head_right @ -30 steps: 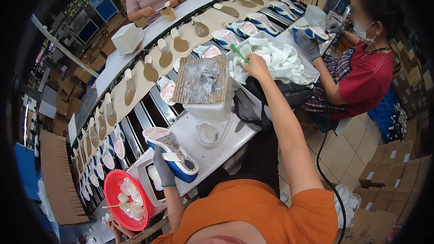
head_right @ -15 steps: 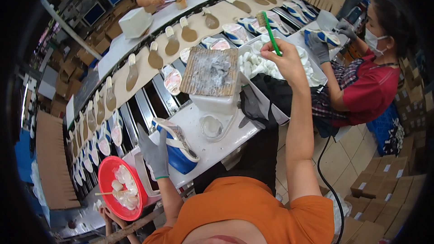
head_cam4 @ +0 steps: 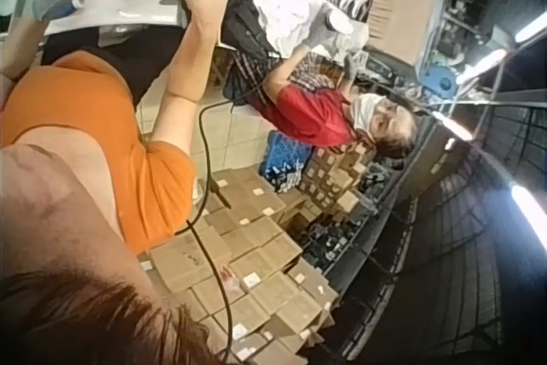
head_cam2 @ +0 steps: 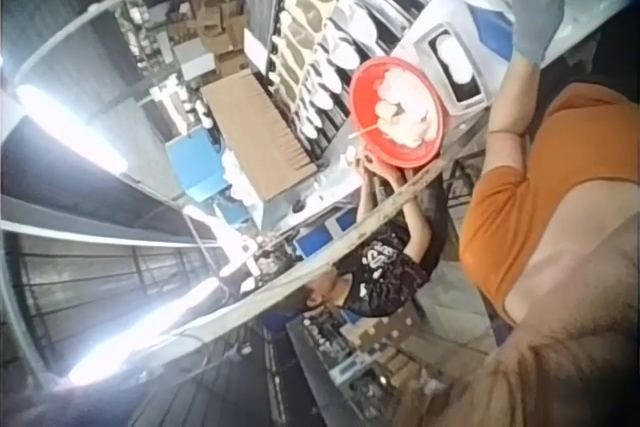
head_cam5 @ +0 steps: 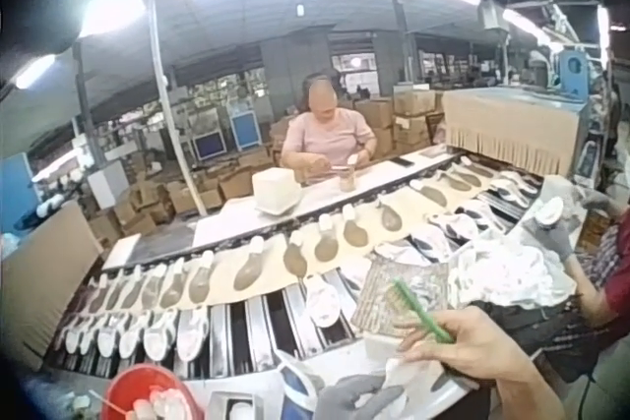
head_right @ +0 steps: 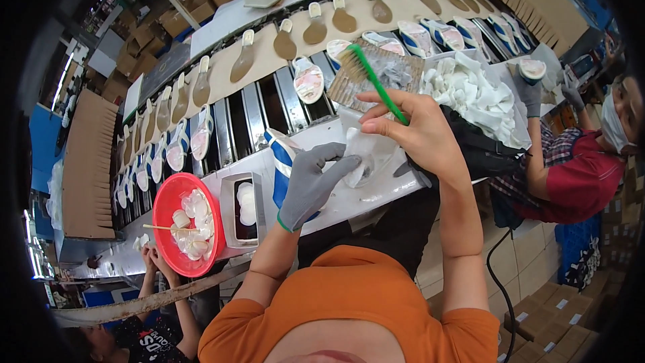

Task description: The recorder uses a brush to apply a liquid substance, likely adhesive or primer, to the underside of shoe soles on a manufacturing assembly line.

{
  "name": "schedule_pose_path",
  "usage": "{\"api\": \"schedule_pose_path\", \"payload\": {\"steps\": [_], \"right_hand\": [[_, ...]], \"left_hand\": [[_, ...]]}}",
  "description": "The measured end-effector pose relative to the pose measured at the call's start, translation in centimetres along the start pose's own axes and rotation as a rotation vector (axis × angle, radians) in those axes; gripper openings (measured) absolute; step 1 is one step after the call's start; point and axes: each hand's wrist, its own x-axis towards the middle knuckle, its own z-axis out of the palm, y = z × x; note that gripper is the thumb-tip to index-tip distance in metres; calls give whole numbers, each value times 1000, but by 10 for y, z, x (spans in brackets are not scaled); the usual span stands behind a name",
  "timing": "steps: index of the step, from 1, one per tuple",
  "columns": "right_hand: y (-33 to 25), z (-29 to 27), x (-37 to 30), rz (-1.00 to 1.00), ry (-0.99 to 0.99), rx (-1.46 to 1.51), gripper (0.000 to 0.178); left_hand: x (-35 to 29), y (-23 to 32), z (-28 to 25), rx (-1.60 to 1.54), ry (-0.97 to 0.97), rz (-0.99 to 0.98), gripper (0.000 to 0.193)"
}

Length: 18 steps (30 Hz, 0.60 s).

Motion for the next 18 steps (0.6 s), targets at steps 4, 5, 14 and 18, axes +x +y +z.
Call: {"api": "schedule_pose_path", "payload": {"steps": [4, 5, 14, 18], "right_hand": [[15, 10, 4, 42, -24, -33, 33], [18, 13, 3, 44, -33, -48, 34], [25, 16, 7, -76, 160, -38, 16], [28, 16, 10, -83, 246, -32, 12]], "left_hand": [[-4, -8, -1, -8, 59, 32, 21], [-4, -9, -1, -11, 64, 43, 22], [-14, -22, -4, 7, -81, 20, 26], [-20, -27, -3, 44, -88, 18, 25]]}}
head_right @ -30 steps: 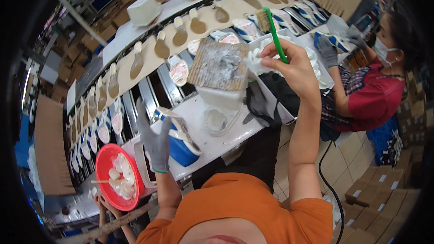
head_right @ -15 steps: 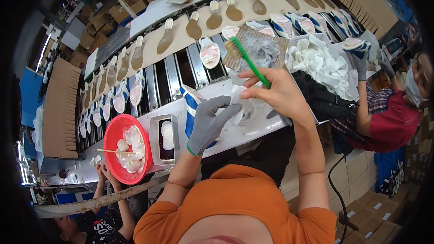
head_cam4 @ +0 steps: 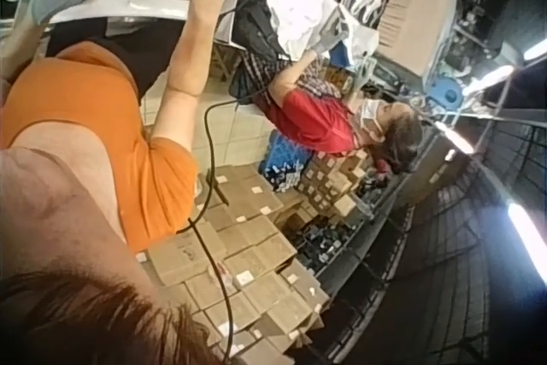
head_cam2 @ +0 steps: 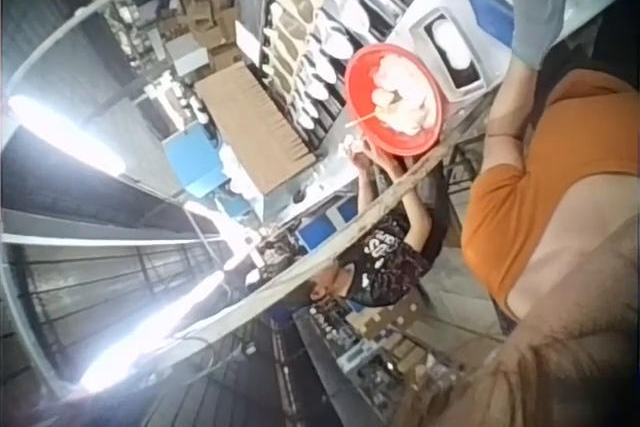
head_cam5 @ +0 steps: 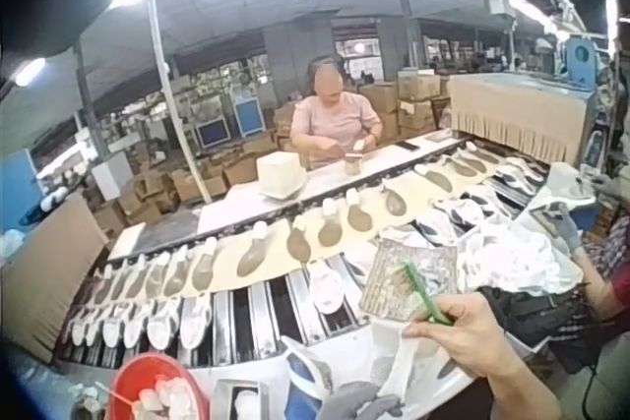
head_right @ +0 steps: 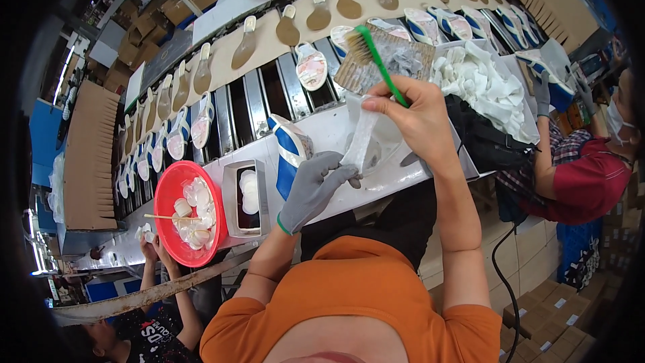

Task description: The recorder uses a brush to apply a liquid substance, likely adhesive or primer, to the underside of shoe soles on a manufacturing assembly line.

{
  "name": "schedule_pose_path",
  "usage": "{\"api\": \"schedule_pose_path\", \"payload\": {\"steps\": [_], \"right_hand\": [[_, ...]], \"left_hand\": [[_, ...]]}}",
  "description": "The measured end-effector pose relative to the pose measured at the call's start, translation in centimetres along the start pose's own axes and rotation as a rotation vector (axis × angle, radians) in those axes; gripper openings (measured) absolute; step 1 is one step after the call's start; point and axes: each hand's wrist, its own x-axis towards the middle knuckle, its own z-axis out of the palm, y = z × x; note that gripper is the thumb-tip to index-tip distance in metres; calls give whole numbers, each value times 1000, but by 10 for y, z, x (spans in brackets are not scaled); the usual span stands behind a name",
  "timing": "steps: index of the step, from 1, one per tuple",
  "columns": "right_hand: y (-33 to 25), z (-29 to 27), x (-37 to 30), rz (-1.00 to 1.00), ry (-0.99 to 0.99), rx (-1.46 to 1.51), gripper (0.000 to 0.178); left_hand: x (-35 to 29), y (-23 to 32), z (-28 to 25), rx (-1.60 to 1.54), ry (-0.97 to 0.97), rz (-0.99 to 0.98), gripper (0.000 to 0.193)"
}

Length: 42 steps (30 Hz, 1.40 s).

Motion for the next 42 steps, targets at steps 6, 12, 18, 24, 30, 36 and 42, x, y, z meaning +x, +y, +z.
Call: {"api": "schedule_pose_path", "payload": {"steps": [6, 12, 18, 24, 30, 36, 42], "right_hand": [[-3, 6, -5, -55, -23, 32, 8], [-18, -3, -22, 46, -301, 69, 11], [-13, 10, -43, 107, -581, 253, 16], [2, 53, -47, 170, -621, 158, 20], [12, 68, -36, 100, -429, 63, 18], [11, 71, -35, -79, -370, -2, 18], [15, 78, -38, -264, -218, -211, 29]], "left_hand": [[-25, -33, -1, 103, 180, 83, 26], [-23, -108, -31, 663, 796, -312, 65], [-21, -135, -52, 49, 555, -379, 59], [-24, -126, -29, -717, 513, -170, 56], [-26, -100, -12, -749, 442, -18, 62], [-29, -92, -11, -749, 406, -1, 68], [-34, -93, -10, -788, 410, -20, 68]]}}
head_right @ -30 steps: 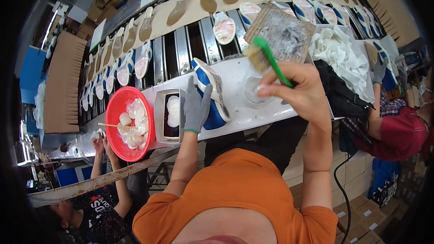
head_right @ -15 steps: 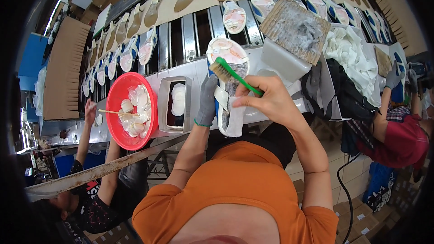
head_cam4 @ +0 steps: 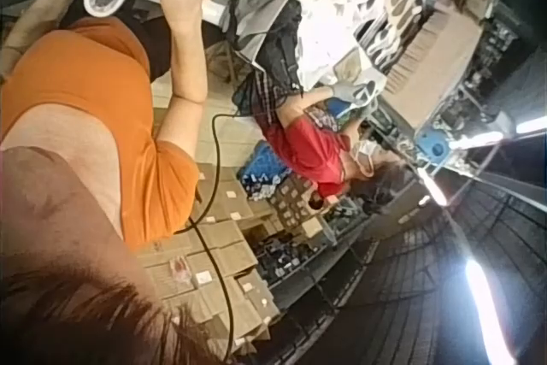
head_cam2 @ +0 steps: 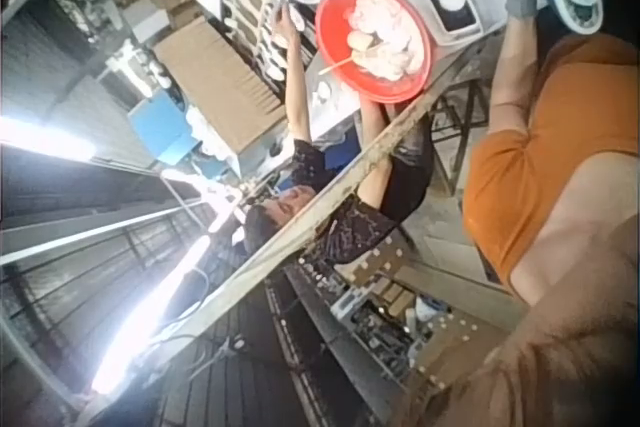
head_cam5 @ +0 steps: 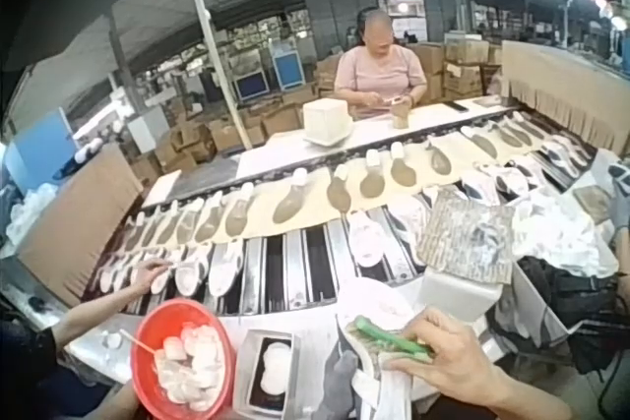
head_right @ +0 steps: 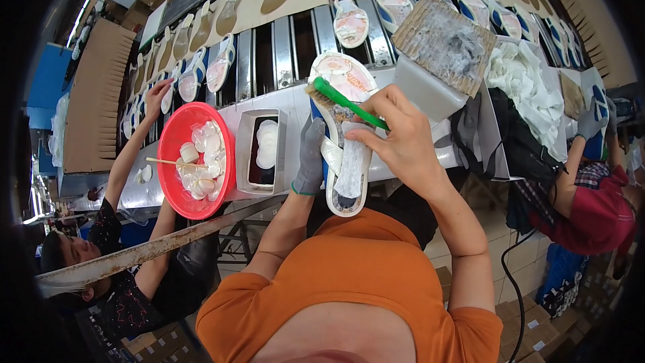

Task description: The recorder uses a brush to apply a liquid substance, likely adhesive or primer, to the underside of shoe soles on a manufacturing assembly line.

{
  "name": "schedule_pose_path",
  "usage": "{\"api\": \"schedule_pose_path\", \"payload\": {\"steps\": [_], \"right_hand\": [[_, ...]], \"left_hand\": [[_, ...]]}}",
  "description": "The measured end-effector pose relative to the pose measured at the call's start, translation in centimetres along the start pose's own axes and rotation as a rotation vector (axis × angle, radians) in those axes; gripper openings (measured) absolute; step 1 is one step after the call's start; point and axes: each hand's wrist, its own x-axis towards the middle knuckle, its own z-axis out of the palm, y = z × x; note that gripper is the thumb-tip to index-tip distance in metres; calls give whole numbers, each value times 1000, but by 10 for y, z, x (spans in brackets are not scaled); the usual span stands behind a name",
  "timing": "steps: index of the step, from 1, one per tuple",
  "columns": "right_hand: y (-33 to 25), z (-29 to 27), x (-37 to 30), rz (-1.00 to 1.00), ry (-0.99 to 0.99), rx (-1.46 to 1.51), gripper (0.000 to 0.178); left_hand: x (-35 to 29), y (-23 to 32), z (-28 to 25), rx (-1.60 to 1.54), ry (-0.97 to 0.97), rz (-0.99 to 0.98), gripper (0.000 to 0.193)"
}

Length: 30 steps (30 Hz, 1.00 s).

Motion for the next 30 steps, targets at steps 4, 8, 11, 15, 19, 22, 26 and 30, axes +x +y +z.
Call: {"api": "schedule_pose_path", "payload": {"steps": [4, 8, 11, 15, 19, 22, 26, 30], "right_hand": [[0, 5, 3, 163, 131, 30, 43], [1, 0, 10, 140, 199, -4, 41], [1, -16, 5, 52, 171, 3, 28], [-1, -24, -16, -60, -106, -76, 11], [-6, -22, -32, -97, -325, -141, 13], [-11, -31, -35, -123, -493, -75, 11], [-7, -40, -24, 11, -487, 133, 11], [10, -27, 1, 49, -201, -57, 14]], "left_hand": [[-2, 0, 1, -35, -9, 7, 68], [1, -4, 0, -94, 8, 8, 66], [5, -4, -6, -170, 69, -6, 61], [7, 5, -14, -168, 168, -6, 53], [8, 13, -20, -112, 186, 13, 50], [7, 13, -23, -80, 210, -16, 50], [6, 13, -22, -132, 207, -47, 51], [7, 18, -17, -33, 162, 14, 54]]}}
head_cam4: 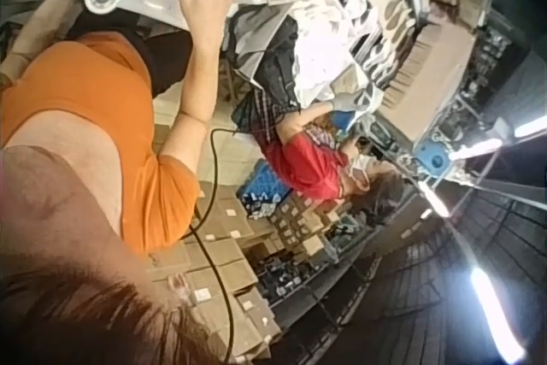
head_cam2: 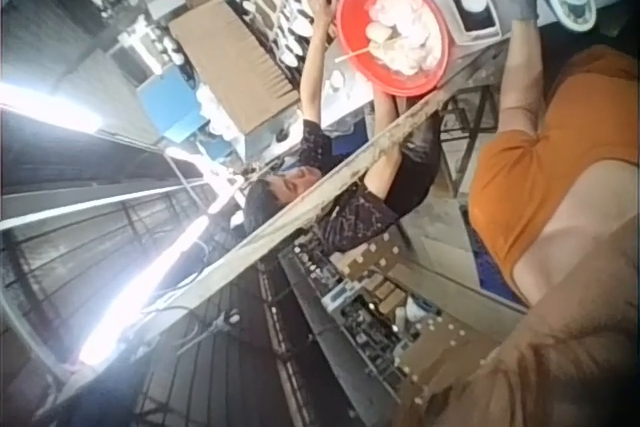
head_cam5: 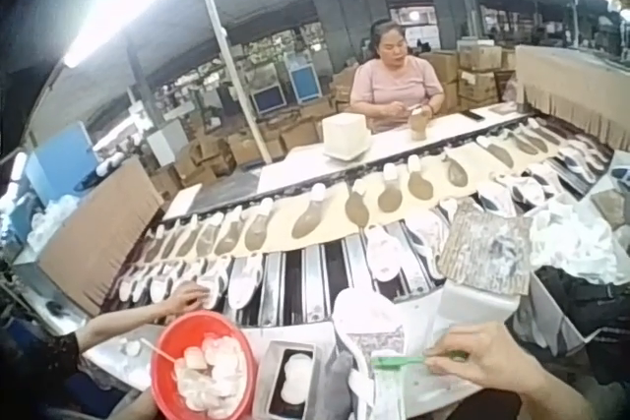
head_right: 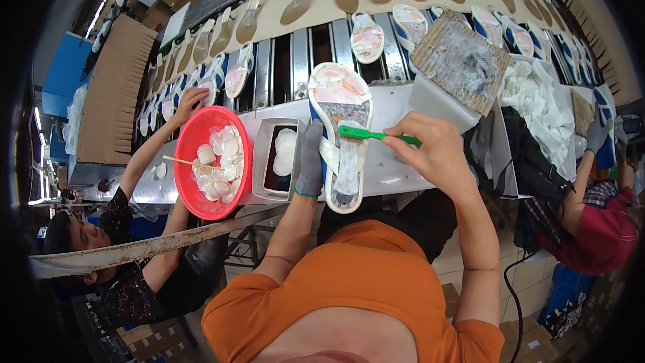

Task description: The recorder uses a brush to apply a liquid substance, likely adhesive or primer, to the underside of shoe soles on a manufacturing assembly line.

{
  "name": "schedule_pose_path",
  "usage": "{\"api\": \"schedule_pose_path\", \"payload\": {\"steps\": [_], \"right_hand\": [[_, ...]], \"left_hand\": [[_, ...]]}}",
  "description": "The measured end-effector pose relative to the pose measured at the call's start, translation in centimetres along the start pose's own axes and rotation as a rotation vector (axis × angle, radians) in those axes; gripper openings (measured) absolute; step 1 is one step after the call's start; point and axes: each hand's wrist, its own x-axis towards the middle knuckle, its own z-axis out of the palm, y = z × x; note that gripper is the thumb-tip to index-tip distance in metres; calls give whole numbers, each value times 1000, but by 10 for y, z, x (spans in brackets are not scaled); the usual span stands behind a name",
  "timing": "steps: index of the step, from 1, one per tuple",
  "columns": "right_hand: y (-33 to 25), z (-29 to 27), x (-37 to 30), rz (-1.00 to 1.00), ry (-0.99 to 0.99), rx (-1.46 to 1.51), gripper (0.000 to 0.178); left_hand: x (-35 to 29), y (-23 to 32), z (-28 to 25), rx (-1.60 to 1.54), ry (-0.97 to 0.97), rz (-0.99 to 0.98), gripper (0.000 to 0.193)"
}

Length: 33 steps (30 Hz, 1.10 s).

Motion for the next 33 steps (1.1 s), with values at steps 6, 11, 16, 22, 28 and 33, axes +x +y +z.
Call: {"api": "schedule_pose_path", "payload": {"steps": [6, 11, 16, 22, 28, 33], "right_hand": [[6, 11, 31, -28, 347, -177, 13], [14, -10, 32, 31, 516, 130, 11], [27, -28, -2, 66, 721, 339, 11], [41, -31, -37, 97, 840, 479, 12], [42, -36, -58, 134, 892, 491, 15], [41, -33, -62, 131, 888, 482, 16]], "left_hand": [[0, 1, -1, 61, -84, -138, 64], [31, 9, -3, -101, 127, -140, 47], [94, 26, -8, -378, 514, 613, 56], [209, 46, -64, -179, 1028, 699, 59], [287, 31, -121, -196, 1082, 675, 51], [306, -6, -145, -730, 1086, 361, 45]]}}
